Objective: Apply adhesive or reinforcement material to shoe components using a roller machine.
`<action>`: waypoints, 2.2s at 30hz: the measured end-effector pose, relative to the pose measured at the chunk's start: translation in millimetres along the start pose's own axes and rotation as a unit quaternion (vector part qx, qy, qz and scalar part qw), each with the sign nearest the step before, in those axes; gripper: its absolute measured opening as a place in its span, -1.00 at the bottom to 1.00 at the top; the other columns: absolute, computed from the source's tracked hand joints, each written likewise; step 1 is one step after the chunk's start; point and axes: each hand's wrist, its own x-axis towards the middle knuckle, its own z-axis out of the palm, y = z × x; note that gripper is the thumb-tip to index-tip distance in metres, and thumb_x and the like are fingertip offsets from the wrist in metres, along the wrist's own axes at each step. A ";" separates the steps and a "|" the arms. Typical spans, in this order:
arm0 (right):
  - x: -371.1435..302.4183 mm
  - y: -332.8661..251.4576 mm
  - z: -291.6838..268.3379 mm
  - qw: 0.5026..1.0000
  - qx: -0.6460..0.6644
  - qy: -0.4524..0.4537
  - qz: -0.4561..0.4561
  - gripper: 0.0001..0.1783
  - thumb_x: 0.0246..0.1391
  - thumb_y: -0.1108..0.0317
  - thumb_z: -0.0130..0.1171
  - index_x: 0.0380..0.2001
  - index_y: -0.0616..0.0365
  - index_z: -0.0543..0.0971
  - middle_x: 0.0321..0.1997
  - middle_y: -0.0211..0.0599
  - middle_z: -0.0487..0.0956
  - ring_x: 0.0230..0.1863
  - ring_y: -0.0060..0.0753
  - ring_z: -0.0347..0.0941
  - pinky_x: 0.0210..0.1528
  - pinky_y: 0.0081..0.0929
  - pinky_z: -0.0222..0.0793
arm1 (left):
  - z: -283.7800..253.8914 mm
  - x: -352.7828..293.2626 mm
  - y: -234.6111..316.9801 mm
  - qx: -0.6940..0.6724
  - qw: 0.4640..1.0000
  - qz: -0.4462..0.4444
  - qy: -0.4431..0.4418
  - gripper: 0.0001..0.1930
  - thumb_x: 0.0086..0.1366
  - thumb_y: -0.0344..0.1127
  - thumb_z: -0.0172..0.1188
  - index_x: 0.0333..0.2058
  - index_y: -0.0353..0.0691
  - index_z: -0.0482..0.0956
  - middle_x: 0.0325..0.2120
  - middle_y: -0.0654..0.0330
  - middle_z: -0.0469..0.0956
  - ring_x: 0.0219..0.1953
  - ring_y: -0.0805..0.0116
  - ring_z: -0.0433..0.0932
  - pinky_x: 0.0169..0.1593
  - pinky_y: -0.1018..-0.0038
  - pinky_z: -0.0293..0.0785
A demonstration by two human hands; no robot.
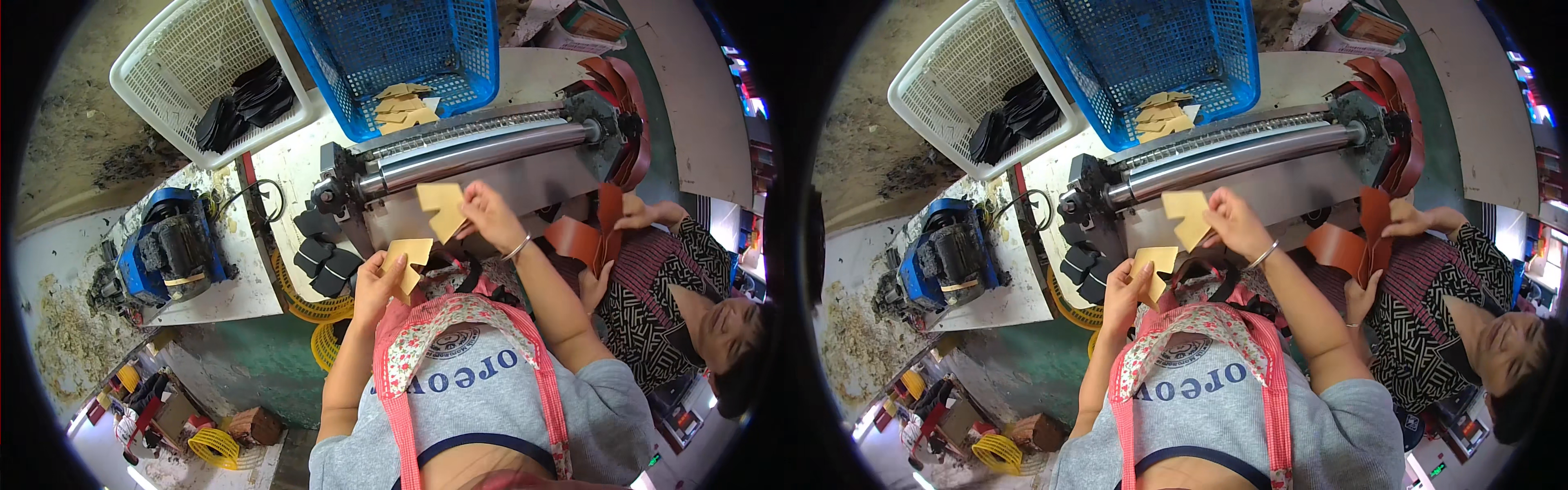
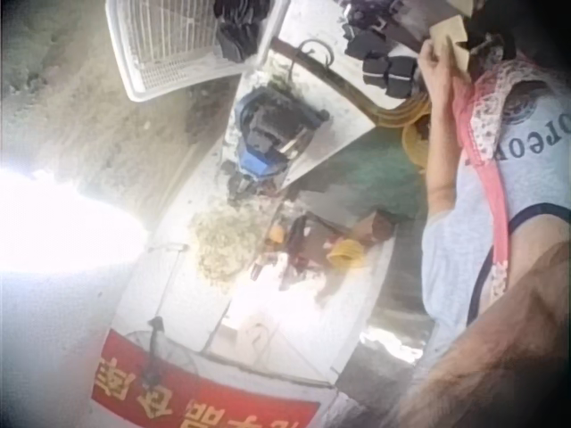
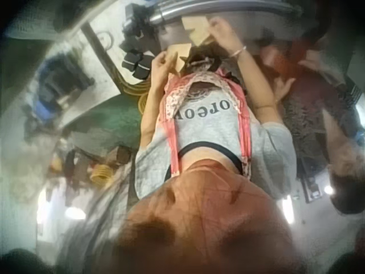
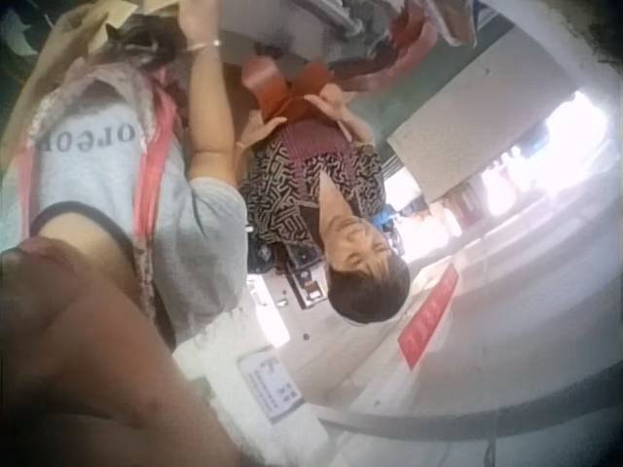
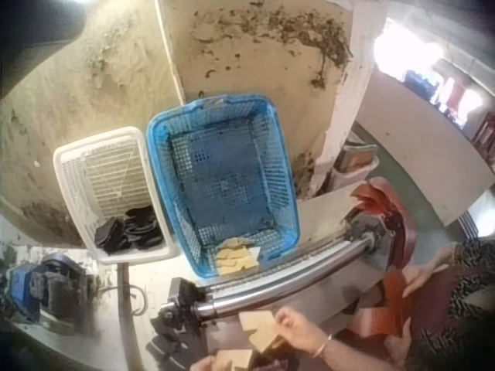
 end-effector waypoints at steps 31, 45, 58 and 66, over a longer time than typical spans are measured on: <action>-56.8 16.5 -6.2 0.984 0.069 -0.006 0.161 -0.83 0.12 0.31 -0.05 -0.43 0.21 0.38 -0.70 -0.38 0.45 -0.77 -0.73 0.27 -0.75 -0.81 0.12 | 4.0 -10.8 14.1 0.056 0.996 0.000 0.062 -0.85 0.13 -0.34 0.17 -0.43 -0.33 0.50 -0.62 0.30 0.46 -0.63 0.63 0.41 -0.53 0.65 0.41; -44.4 0.9 19.2 0.968 -0.163 -0.187 0.025 -0.78 0.09 0.29 0.03 -0.49 0.24 0.48 -0.71 -0.49 0.43 -0.69 -0.77 0.30 -0.65 -0.79 0.19 | 37.8 14.7 -0.4 0.301 0.922 0.219 0.106 -0.84 0.27 -0.29 -0.01 -0.31 -0.28 0.37 -0.54 0.32 0.43 -0.52 0.66 0.36 -0.47 0.69 0.29; -34.7 19.6 10.5 0.988 -0.052 -0.053 0.135 -0.82 0.04 0.36 0.04 -0.59 0.18 0.46 -0.76 -0.45 0.39 -0.82 -0.73 0.20 -0.81 -0.75 0.06 | 25.0 -17.3 -31.8 0.038 0.984 0.119 0.130 -0.82 0.29 -0.31 -0.09 -0.18 -0.21 0.25 -0.68 0.29 0.35 -0.75 0.65 0.24 -0.71 0.72 0.11; -22.4 16.8 23.9 0.974 0.215 0.065 0.017 -0.87 0.06 0.48 -0.02 -0.34 0.33 0.44 -0.42 -0.14 0.54 -0.45 -0.37 0.53 -0.42 -0.55 0.49 | 13.6 -24.7 -89.3 0.132 0.988 0.015 0.074 -0.85 0.23 -0.31 0.04 -0.38 -0.29 0.40 -0.69 0.33 0.41 -0.63 0.65 0.37 -0.56 0.69 0.28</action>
